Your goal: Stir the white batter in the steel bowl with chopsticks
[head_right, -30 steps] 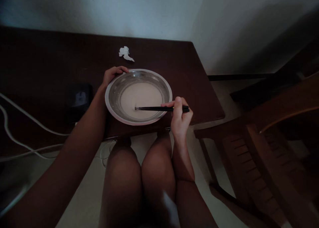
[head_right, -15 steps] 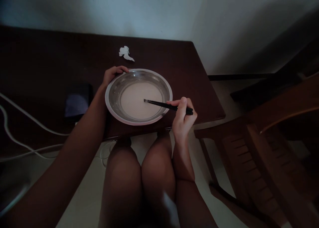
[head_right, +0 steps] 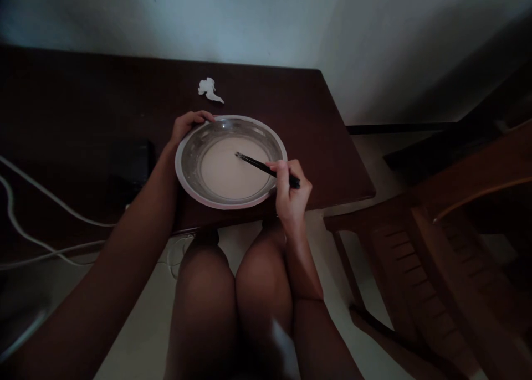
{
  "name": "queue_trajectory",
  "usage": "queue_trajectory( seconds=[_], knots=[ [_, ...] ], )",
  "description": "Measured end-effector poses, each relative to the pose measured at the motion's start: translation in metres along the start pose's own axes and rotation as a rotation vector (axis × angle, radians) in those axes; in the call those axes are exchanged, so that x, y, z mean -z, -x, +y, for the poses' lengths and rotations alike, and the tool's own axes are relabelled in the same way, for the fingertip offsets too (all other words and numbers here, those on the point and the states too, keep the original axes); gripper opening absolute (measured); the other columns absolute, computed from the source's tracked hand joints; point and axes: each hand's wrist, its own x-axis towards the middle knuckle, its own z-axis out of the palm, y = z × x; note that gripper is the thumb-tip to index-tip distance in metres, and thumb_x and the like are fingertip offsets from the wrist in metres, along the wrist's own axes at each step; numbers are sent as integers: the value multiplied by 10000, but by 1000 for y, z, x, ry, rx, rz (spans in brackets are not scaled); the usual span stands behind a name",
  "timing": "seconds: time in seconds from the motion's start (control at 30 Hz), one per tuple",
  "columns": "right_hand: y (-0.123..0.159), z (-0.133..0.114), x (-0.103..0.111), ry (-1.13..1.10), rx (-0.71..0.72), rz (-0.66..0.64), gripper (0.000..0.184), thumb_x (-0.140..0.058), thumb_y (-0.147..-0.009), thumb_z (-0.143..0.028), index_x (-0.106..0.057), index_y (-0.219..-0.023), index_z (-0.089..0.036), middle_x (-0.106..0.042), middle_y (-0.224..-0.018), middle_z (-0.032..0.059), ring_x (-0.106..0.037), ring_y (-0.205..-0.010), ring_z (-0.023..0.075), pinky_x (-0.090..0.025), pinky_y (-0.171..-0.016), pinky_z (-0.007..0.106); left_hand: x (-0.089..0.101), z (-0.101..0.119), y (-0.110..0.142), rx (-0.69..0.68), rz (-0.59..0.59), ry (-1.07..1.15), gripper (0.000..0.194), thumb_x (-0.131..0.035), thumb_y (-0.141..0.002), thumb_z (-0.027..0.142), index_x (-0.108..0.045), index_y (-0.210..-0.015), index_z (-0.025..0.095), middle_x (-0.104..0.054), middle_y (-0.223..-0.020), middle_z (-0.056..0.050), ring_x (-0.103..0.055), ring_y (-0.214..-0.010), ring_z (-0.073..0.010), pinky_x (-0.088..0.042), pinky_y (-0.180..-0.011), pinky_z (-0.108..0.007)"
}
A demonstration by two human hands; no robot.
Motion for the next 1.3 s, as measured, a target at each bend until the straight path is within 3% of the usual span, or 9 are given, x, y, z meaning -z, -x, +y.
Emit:
queue_trajectory(
  seconds=[0.13, 0.33, 0.4, 0.67, 0.77, 0.87, 0.93, 1.17, 1.3],
  knots=[
    [-1, -8, 6, -116, -62, 159, 419, -450, -928, -447, -568, -621, -188, -666, -607, -13, -583, -514, 76, -381, -456, 225, 3, -1, -2, -2, -6, -21, 255, -417, -698, 90, -644, -602, 159, -646, -713, -33, -586, -740, -141, -444, -865, -278],
    [3, -7, -5, -334, -146, -147, 338, -504, -915, -399, -591, -670, -183, -757, -742, 7, -535, -466, 48, -413, -460, 217, 3, 0, -2, 0, 4, -83, 205, -454, -692, 128, -640, -618, 171, -659, -751, -54, -618, -889, -206, -444, -892, -315],
    [3, -5, -9, -337, -132, -176, 315, -507, -915, -388, -588, -688, -185, -766, -775, 9, -525, -480, 42, -433, -491, 217, 3, 0, -2, 15, -7, -91, 184, -468, -684, 142, -636, -620, 180, -656, -728, -53, -617, -898, -216, -453, -868, -312],
    [-1, -9, 3, -292, -52, 126, 378, -441, -915, -510, -482, -679, -218, -535, -506, -51, -493, -451, 70, -319, -401, 212, 2, 1, 0, -9, -6, -44, 237, -422, -691, 103, -634, -602, 163, -633, -729, -31, -564, -728, -133, -445, -810, -249],
    [1, -8, 2, -352, -53, 14, 299, -493, -899, -492, -459, -755, -233, -529, -523, -72, -488, -463, 64, -318, -414, 202, 2, 2, 0, 5, -1, -76, 217, -433, -703, 113, -622, -613, 172, -625, -715, -20, -572, -731, -139, -445, -819, -251],
    [3, -3, -6, -395, -15, -153, 218, -547, -897, -403, -450, -803, -231, -608, -601, -73, -472, -486, 47, -358, -461, 197, 1, 2, 0, -8, 8, -58, 276, -395, -715, 73, -629, -599, 164, -625, -707, -26, -589, -754, -148, -443, -850, -269],
    [4, 1, -10, -354, 7, -190, 189, -544, -904, -365, -465, -806, -224, -656, -667, -55, -492, -511, 45, -402, -506, 210, 0, 3, 0, -9, 16, -61, 305, -381, -733, 46, -626, -589, 158, -620, -702, -25, -603, -775, -150, -441, -886, -284],
    [0, -8, 1, -184, -41, 85, 277, -465, -931, -415, -440, -734, -221, -660, -600, -52, -542, -487, 57, -399, -472, 210, 2, 3, 0, 13, -2, -62, 260, -423, -741, 79, -633, -611, 161, -638, -738, -19, -609, -796, -148, -428, -957, -294],
    [1, -15, 3, -282, -94, 7, 312, -457, -932, -426, -432, -697, -221, -605, -510, -67, -557, -462, 69, -351, -420, 203, 5, 1, -1, -14, -20, -99, 207, -449, -722, 115, -617, -612, 167, -635, -760, -27, -611, -855, -163, -418, -961, -290]
  ],
)
